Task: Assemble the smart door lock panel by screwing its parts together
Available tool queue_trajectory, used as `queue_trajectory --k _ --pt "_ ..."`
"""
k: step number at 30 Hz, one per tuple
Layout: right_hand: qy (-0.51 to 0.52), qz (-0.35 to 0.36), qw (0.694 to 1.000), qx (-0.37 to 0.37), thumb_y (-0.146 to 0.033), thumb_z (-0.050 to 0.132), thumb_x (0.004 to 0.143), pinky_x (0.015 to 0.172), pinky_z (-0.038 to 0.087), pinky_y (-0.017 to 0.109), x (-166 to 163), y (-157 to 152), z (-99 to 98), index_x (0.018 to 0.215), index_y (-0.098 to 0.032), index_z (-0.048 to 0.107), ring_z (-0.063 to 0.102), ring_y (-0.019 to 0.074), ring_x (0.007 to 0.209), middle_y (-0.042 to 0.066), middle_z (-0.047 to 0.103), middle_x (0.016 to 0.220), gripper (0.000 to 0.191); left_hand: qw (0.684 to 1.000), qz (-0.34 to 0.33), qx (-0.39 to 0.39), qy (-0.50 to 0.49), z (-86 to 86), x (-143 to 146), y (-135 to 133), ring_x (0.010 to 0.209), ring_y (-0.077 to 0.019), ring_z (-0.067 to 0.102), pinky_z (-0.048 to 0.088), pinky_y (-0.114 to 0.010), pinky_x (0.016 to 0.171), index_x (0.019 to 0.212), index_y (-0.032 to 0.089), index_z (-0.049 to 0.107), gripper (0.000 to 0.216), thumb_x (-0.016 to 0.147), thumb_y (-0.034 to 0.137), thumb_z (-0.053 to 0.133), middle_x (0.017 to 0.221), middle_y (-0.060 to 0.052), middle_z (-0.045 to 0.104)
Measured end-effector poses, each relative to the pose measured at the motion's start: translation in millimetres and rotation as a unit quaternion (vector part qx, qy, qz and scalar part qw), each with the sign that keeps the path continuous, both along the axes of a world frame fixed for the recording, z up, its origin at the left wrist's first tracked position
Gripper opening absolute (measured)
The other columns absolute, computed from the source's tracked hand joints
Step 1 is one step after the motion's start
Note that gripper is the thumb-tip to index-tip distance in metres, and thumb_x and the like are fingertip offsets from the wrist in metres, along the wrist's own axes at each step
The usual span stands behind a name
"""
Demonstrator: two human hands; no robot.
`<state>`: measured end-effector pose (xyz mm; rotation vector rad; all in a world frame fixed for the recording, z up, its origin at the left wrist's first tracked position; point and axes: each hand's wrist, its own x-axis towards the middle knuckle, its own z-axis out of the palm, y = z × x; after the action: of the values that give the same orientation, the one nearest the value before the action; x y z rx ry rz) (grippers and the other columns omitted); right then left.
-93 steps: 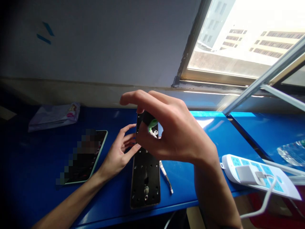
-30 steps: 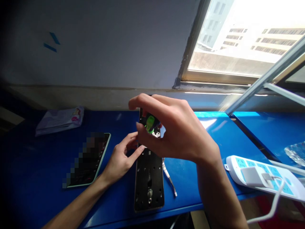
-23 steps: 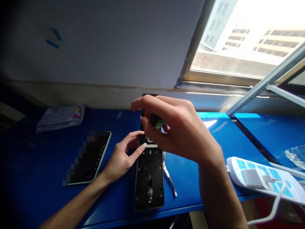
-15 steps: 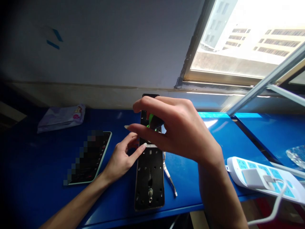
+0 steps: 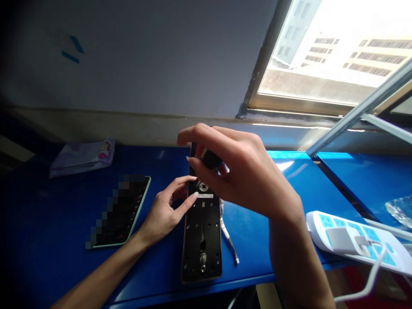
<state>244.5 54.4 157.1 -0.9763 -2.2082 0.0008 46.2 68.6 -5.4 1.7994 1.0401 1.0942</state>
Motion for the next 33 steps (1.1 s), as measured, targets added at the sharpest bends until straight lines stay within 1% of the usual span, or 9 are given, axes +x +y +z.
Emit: queue_trajectory --k 4,8,10,14,20,24,26,30,33 --pt "0.0 0.0 1.0 -0.004 -0.004 0.064 0.084 0.084 0.065 0.036 1.9 -1.8 1.5 0.123 -0.028 0.067 0.076 0.0208 0.095 0.004 0.078 0.112 0.045 1.0 0.008 0.023 0.008 -0.8 -0.1 0.1 0.102 -0.02 0.077 0.062 -0.031 0.092 0.129 0.027 0.069 0.03 0.099 0.032 0.07 0.124 -0.002 0.079" --pt "0.035 -0.006 0.999 0.005 -0.003 0.064 0.081 0.082 0.065 0.036 3.0 -4.5 2.6 0.118 -0.029 0.067 0.075 0.0219 0.094 0.002 0.076 0.106 0.044 0.995 0.039 0.086 0.034 -4.1 -2.8 0.6 0.131 -0.0272 0.068 0.059 -0.039 0.105 0.124 0.028 0.073 0.026 0.099 0.034 0.071 0.151 -0.007 0.065" --pt "0.068 0.003 0.998 0.01 -0.005 0.066 0.081 0.079 0.064 0.036 3.1 -5.5 3.2 0.116 -0.027 0.067 0.074 0.0217 0.091 0.002 0.075 0.104 0.041 0.989 0.058 0.125 0.044 -5.4 -4.0 1.0 0.13 -0.0275 0.067 0.056 -0.044 0.11 0.119 0.028 0.075 0.021 0.099 0.033 0.072 0.154 -0.007 0.062" --pt "0.064 0.006 0.998 0.011 -0.008 0.067 0.082 0.077 0.064 0.036 1.6 -6.8 8.0 0.114 -0.026 0.067 0.076 0.0228 0.091 0.002 0.076 0.102 0.037 0.98 0.073 0.185 0.03 -5.1 -3.6 1.8 0.121 -0.025 0.069 0.058 -0.041 0.104 0.106 0.027 0.079 0.009 0.099 0.027 0.073 0.135 -0.007 0.071" --pt "0.035 -0.02 0.999 -0.003 -0.008 0.068 0.082 0.077 0.067 0.039 4.2 -10.0 15.2 0.113 -0.029 0.068 0.077 0.0244 0.089 0.002 0.077 0.101 0.038 0.973 0.084 0.213 0.039 -3.3 -3.4 2.4 0.109 -0.0225 0.069 0.06 -0.038 0.096 0.099 0.023 0.078 0.005 0.098 0.021 0.074 0.112 -0.006 0.074" --pt "0.017 -0.051 0.998 -0.016 -0.012 0.069 0.083 0.074 0.065 0.04 20.7 -13.5 20.6 0.113 -0.031 0.069 0.076 0.0233 0.084 0.002 0.078 0.097 0.036 0.959 0.088 0.263 0.059 8.4 -1.7 2.8 0.1 -0.0213 0.069 0.059 -0.036 0.091 0.097 0.021 0.077 0.007 0.098 0.016 0.072 0.102 -0.006 0.074" --pt "-0.015 -0.058 0.998 -0.03 -0.014 0.067 0.085 0.069 0.062 0.039 33.0 -14.9 24.3 0.114 -0.03 0.069 0.075 0.0221 0.076 0.002 0.078 0.092 0.033 0.954 0.056 0.287 0.065 21.8 4.4 4.1 0.096 -0.0202 0.07 0.06 -0.035 0.088 0.098 0.021 0.076 0.008 0.099 0.016 0.07 0.098 -0.005 0.075" --pt "-0.065 -0.059 0.994 -0.064 -0.017 0.067 0.085 0.064 0.057 0.035 59.5 -15.0 27.3 0.116 -0.024 0.071 0.073 0.0195 0.07 0.003 0.079 0.091 0.032 0.946 -0.103 0.287 0.113 55.2 34.2 15.6 0.093 -0.0199 0.073 0.059 -0.033 0.086 0.105 0.02 0.076 0.012 0.103 0.018 0.065 0.1 -0.005 0.079" --pt "-0.075 -0.091 0.986 -0.118 -0.019 0.067 0.084 0.064 0.055 0.033 77.6 -13.4 24.6 0.12 -0.022 0.072 0.073 0.0192 0.072 0.004 0.08 0.093 0.036 0.903 -0.216 0.298 0.222 74.6 69.4 32.4 0.088 -0.0212 0.074 0.056 -0.033 0.08 0.105 0.019 0.076 0.016 0.103 0.014 0.062 0.095 -0.005 0.079"
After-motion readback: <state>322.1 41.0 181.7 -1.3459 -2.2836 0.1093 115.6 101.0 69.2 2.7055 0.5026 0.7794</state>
